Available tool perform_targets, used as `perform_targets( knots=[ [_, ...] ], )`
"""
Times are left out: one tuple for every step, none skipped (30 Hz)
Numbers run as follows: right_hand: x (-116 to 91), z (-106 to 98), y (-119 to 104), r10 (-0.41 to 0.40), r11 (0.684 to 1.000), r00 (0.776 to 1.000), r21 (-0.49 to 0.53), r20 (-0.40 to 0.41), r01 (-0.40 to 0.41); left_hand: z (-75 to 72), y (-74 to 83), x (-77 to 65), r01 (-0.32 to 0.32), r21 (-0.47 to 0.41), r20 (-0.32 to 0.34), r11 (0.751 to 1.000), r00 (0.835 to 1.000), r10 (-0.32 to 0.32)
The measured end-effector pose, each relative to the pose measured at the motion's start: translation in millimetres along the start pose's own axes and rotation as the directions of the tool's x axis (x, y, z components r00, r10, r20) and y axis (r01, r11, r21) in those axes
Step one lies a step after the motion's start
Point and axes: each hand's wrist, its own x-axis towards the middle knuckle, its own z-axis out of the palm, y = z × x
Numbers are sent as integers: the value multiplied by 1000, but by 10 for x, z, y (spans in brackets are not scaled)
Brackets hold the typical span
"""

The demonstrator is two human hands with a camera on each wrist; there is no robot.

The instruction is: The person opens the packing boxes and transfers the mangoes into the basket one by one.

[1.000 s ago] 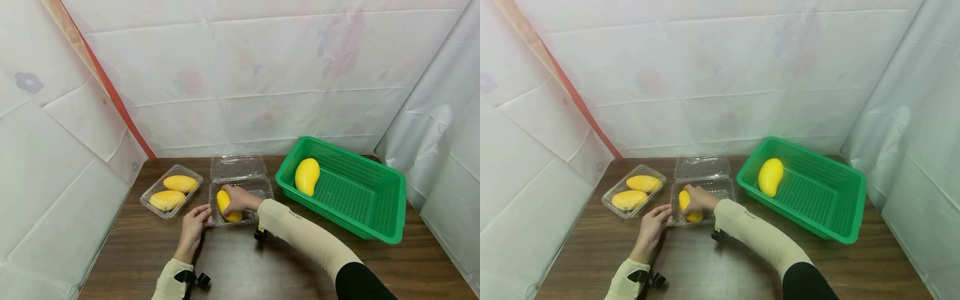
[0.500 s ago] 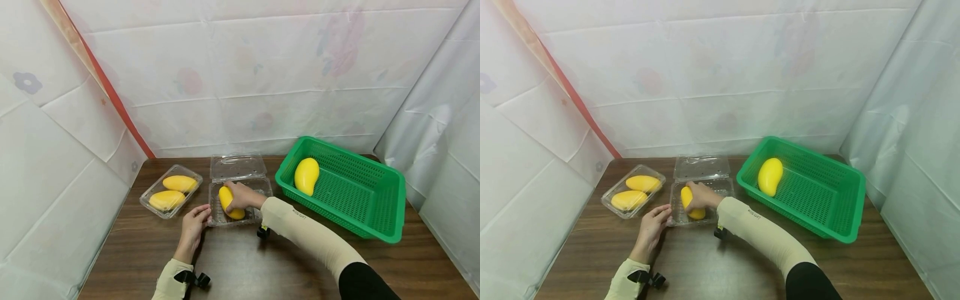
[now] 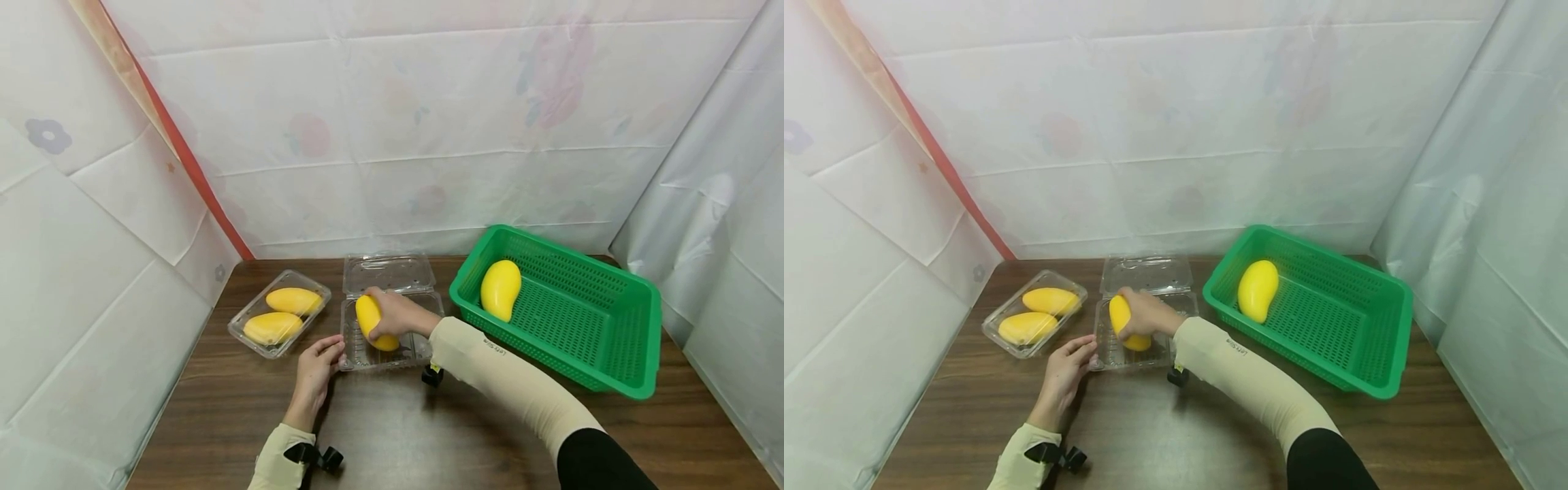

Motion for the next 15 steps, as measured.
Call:
perform_targets(
  knots=[
    [-4,-16,-8,0,1000,1000,-1,-4,0,-1,1,-1,0,1,1,1000,1000,0],
    [-9,-34,-17,0,1000,1000,-1,-5,0,-1,2,-2,1,2,2,1000,1000,-1],
    [-13,-51,-24,2,1000,1000,-2,-7,-2,-2,4,-5,0,3,3,1000,1000,0],
    [-17,-69,-30,4,1000,1000,-1,-8,-4,-3,3,-5,0,5,3,1000,1000,0],
    [-21,-88,-37,5,1000,1000,2,-8,-5,-4,2,-4,-2,6,5,1000,1000,2],
    [-27,-109,-45,6,1000,1000,4,-9,-6,-4,0,-4,-2,6,5,1000,1000,1],
    [-33,-131,-53,5,1000,1000,7,-7,-5,-4,-1,-4,-2,5,6,1000,1000,2],
    [-39,-153,-58,5,1000,1000,9,-6,-5,-3,-1,-4,-3,2,5,1000,1000,3],
    [-44,-175,-63,5,1000,1000,9,-8,-5,-2,-4,-3,-3,3,5,1000,1000,3],
    [-47,-200,-66,4,1000,1000,10,-10,-4,-2,-6,-2,-4,2,4,1000,1000,4],
    [-51,-228,-72,3,1000,1000,10,-12,-3,-1,-6,-1,-5,-1,3,1000,1000,5],
    [-52,-257,-76,2,1000,1000,10,-15,-1,1,-5,0,-6,-5,1,1000,1000,6],
    [-57,-285,-76,3,1000,1000,10,-20,-3,3,-1,-2,-6,-6,0,1000,1000,6],
    [-62,-317,-76,5,1000,1000,9,-24,-4,4,1,-2,-6,-5,1,1000,1000,6],
    [-66,-350,-75,3,1000,1000,8,-31,-3,5,5,-4,-6,-3,2,1000,1000,6]
  ],
)
